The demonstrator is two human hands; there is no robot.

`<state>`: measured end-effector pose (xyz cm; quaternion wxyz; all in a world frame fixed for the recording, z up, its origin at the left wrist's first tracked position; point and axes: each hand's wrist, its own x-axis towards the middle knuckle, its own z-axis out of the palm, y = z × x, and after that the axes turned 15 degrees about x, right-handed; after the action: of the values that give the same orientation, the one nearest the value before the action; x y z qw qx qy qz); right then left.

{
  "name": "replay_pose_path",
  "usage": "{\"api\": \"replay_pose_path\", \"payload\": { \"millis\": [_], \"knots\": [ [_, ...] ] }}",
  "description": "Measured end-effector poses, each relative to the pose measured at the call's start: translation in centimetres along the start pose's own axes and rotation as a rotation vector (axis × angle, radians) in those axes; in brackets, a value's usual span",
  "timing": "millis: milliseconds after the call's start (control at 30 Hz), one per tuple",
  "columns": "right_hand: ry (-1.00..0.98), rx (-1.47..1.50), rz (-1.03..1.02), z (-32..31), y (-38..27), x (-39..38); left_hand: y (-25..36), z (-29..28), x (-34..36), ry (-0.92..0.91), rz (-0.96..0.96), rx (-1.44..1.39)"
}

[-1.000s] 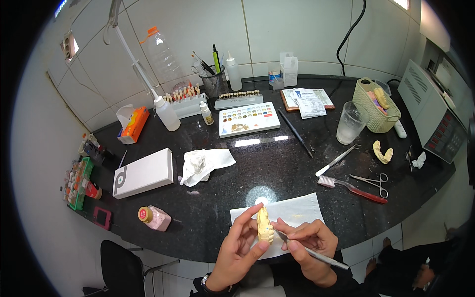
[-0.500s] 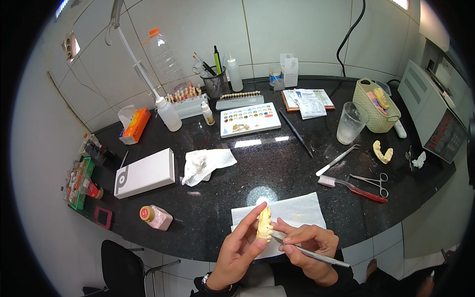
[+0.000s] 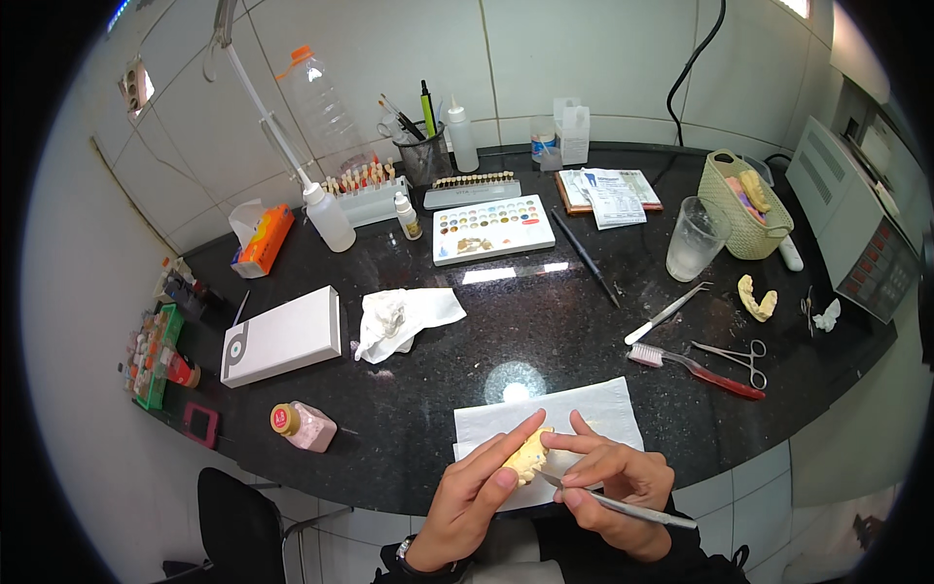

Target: The person holds a yellow dental cast, applies a liquid using a brush, and then uses a metal tool to scrape and refine the surface of the cast while it rests on a paper towel.

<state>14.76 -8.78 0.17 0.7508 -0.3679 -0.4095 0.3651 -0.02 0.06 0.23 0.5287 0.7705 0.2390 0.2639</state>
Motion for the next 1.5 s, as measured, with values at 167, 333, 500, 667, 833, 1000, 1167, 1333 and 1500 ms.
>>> {"api": "replay_pose_path", "payload": {
  "millis": [167, 333, 500, 667, 833, 1000, 1167, 1333, 1500],
  "knots": [
    [-0.018, -0.006, 0.013, -0.3, 0.06, 0.06, -0.23, 0.03, 0.08, 0.0, 0.01, 0.024],
    [-0.041, -0.028, 0.01, -0.54, 0.32, -0.02, -0.05, 0.03, 0.22, 0.019, 0.019, 0.052],
    [-0.069, -0.069, -0.004, -0.76, 0.41, 0.0, -0.04, 0.0, 0.2, 0.011, -0.008, 0.047],
    [-0.072, -0.077, -0.002, -0.81, 0.45, 0.03, 0.0, 0.03, 0.2, 0.007, -0.02, 0.032],
    [-0.089, -0.103, -0.024, -0.84, 0.36, 0.01, 0.02, 0.05, 0.25, 0.003, -0.019, 0.019],
    [-0.085, -0.107, -0.05, -0.81, 0.67, -0.05, -0.03, 0.14, 0.19, 0.015, -0.025, 0.023],
    [-0.099, -0.12, -0.042, -0.86, 0.57, -0.02, -0.02, -0.01, 0.16, 0.003, -0.033, 0.036],
    [-0.103, -0.095, 0.016, -0.85, 0.47, 0.01, -0.21, 0.0, 0.21, 0.005, -0.028, 0.064],
    [-0.106, -0.009, 0.095, -0.91, 0.18, 0.1, 0.21, 0.05, 0.21, -0.036, -0.04, 0.021]
  ]
}}
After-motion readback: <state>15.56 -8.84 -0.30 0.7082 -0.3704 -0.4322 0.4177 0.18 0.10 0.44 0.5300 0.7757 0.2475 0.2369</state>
